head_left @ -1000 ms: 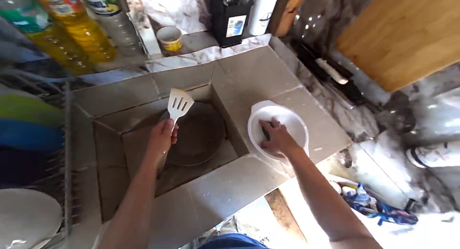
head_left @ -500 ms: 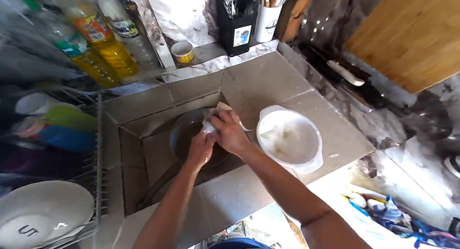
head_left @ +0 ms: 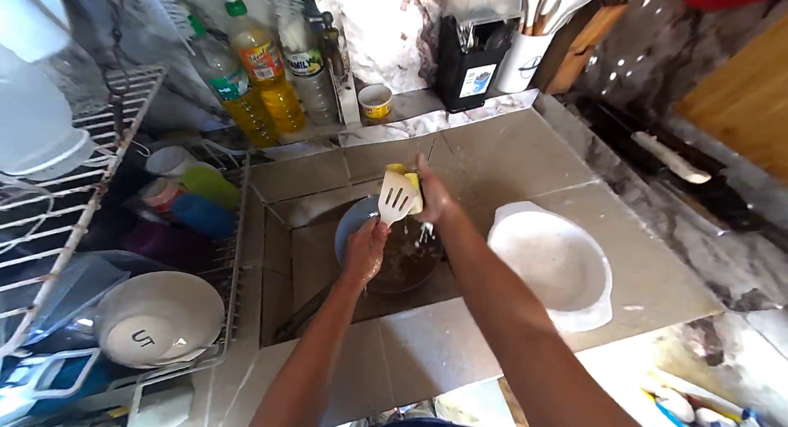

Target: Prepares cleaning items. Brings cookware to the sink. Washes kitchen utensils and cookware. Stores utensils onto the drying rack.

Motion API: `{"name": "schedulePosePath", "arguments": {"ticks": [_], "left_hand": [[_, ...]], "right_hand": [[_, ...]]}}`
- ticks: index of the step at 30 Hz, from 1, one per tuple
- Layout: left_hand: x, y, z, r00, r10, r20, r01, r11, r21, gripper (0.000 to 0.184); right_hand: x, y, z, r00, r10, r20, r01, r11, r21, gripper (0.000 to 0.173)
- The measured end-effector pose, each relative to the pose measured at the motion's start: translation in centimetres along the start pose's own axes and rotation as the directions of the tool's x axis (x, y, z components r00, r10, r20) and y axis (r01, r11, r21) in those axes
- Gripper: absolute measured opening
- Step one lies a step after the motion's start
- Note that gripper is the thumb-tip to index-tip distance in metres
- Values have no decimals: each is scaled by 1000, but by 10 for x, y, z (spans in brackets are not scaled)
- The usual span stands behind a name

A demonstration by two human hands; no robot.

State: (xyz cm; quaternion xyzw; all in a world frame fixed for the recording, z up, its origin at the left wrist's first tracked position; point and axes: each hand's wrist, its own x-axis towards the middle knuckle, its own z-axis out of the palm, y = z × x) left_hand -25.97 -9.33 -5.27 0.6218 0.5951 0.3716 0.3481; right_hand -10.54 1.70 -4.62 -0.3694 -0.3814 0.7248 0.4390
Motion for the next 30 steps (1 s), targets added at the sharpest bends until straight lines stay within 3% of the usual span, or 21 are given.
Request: {"name": "schedulePosePath", "arguments": {"ticks": [1, 2, 4, 6, 9, 12, 15, 17, 19, 20, 21, 22, 23, 24, 26, 28, 30], "left_hand": [[4, 1, 3, 1000, -18, -17, 16, 995, -95, 32], [8, 2, 7, 999, -32, -18, 28, 983, -180, 33], [13, 6, 11, 998, -61, -6, 57, 963, -264, 37], [18, 12, 15, 994, -107, -25, 95, 950, -297, 41], [25, 18, 23, 967, -225, -123, 178, 934, -310, 43], [37, 9, 17, 978, -203, -56, 131, 797, -590, 51], [55, 6, 5, 952, -306, 20, 207, 594, -778, 56], [61, 0, 4, 948, -310, 71, 238, 543, -805, 57], [71, -29, 18, 979, -196, 55, 150, 511, -846, 57], [80, -65, 27, 997, 36, 63, 39, 463, -885, 59], [95, -103, 33, 914, 389, 113, -44, 373, -927, 61], [81, -66, 30, 982, 91, 167, 111, 440, -891, 53], [68, -6, 27, 929, -318, 190, 328, 472, -818, 48], [61, 13, 31, 914, -380, 143, 350, 555, -755, 49], [57, 15, 33, 949, -312, 54, 254, 648, -718, 54], [71, 6, 23, 967, -253, -18, 135, 573, -808, 57], [83, 2, 10, 934, -349, -76, 78, 406, -911, 48]], "right_hand": [[-7, 8, 5, 988, -57, 147, 21, 971, 236, 79], [-16, 12, 17, 974, -127, 187, 51, 928, 368, 70], [-31, 13, 46, 981, -192, -12, 180, 896, 405, 32], [-35, 11, 68, 933, -232, -276, 293, 934, 204, 18], [-37, 20, 80, 814, -384, -435, 254, 910, -328, 32], [-45, 35, 88, 895, -345, -282, 132, 810, -571, 45], [-57, 51, 76, 964, -265, 3, 229, 827, -514, 52], [-57, 43, 66, 977, -193, 91, 213, 852, -477, 56], [-45, 39, 58, 965, -252, 66, 239, 753, -613, 49], [-33, 46, 53, 949, -313, 29, 242, 668, -703, 48], [-19, 52, 48, 933, -359, -18, 221, 612, -759, 48], [-13, 47, 50, 936, -337, -104, 144, 635, -759, 45], [-12, 38, 54, 936, -284, -207, 56, 701, -711, 43], [-13, 31, 58, 929, -220, -297, -15, 781, -624, 43], [-15, 33, 64, 917, -156, -368, -70, 844, -531, 47], [-24, 49, 65, 945, -241, -219, 22, 717, -697, 44], [-51, 66, 60, 949, -314, -12, 173, 552, -816, 43]]}}
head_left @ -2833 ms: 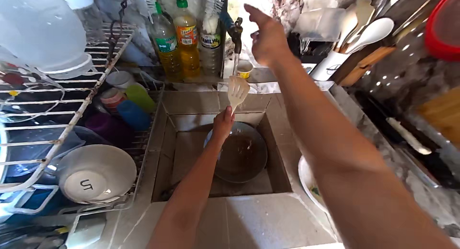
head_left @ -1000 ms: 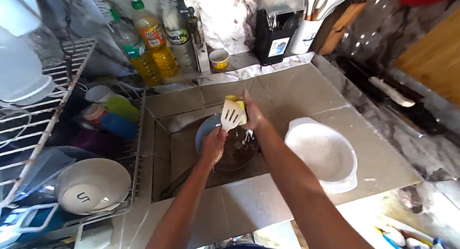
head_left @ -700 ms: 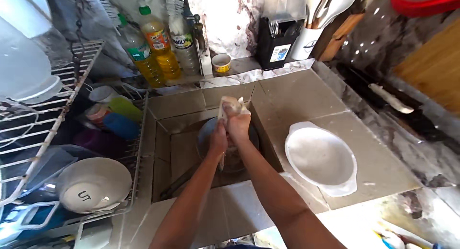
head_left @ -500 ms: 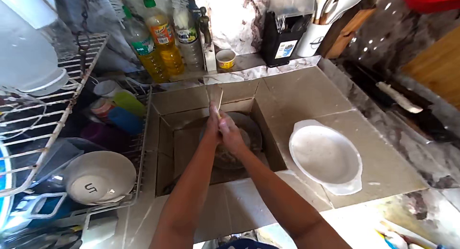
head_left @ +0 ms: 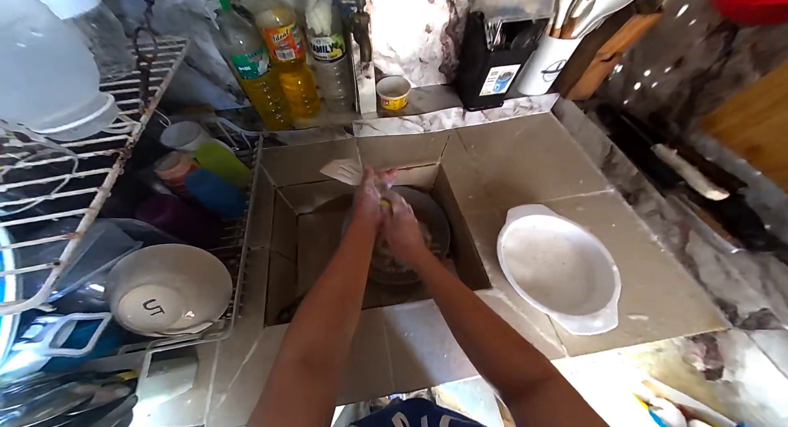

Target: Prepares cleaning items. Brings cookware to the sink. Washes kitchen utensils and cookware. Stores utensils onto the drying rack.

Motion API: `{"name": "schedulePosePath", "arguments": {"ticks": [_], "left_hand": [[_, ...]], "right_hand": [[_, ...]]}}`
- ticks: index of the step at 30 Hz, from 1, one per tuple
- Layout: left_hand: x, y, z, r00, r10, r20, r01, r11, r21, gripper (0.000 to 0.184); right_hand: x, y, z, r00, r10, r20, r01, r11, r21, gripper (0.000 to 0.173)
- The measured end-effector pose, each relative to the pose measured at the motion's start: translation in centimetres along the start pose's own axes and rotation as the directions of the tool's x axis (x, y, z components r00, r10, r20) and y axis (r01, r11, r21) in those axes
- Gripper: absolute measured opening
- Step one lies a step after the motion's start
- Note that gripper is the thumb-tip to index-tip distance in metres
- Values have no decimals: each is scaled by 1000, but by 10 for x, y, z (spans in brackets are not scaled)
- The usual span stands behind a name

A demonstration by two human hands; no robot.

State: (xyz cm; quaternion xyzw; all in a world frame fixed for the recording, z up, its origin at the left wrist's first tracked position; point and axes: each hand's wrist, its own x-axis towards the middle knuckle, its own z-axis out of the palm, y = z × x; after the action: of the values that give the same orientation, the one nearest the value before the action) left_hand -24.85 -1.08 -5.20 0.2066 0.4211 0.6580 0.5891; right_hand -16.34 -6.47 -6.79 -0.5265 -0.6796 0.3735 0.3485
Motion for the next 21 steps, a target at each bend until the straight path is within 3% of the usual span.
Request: {"name": "schedulePosePath", "arguments": {"ticks": [1, 3, 8, 12, 14, 17, 19, 21], "left_hand": [[4, 7, -1, 998, -17, -53, 15, 999, -45, 41], [8, 15, -2, 998, -25, -65, 22, 998, -55, 41], [1, 13, 7, 998, -23, 54, 29, 993, -116, 49], [2, 33, 14, 999, -34, -4, 34, 999, -14, 43], [10, 45, 13, 999, -2, -48, 2, 1000, 6, 41], [8, 27, 9, 994, -27, 104, 16, 994, 105, 41], [0, 3, 5, 980, -84, 181, 55, 986, 155, 47], [0, -10, -2, 984, -90, 153, 54, 973, 223, 47]], "right_hand": [[-13, 15, 2, 997, -75, 5, 76, 996, -48, 44], [-26, 35, -3, 995, -86, 55, 92, 989, -120, 54], [13, -1, -28, 974, 57, 219, 15, 950, -313, 48], [-9, 32, -26, 955, 174, 240, -168, 985, -44, 41], [-26, 50, -22, 944, 223, 244, -228, 974, -5, 36], [-24, 45, -11, 958, 196, 211, -225, 966, 126, 30], [-13, 41, -13, 941, 185, 284, -227, 966, 124, 33], [-5, 43, -27, 887, 236, 397, -254, 967, -6, 42]]}}
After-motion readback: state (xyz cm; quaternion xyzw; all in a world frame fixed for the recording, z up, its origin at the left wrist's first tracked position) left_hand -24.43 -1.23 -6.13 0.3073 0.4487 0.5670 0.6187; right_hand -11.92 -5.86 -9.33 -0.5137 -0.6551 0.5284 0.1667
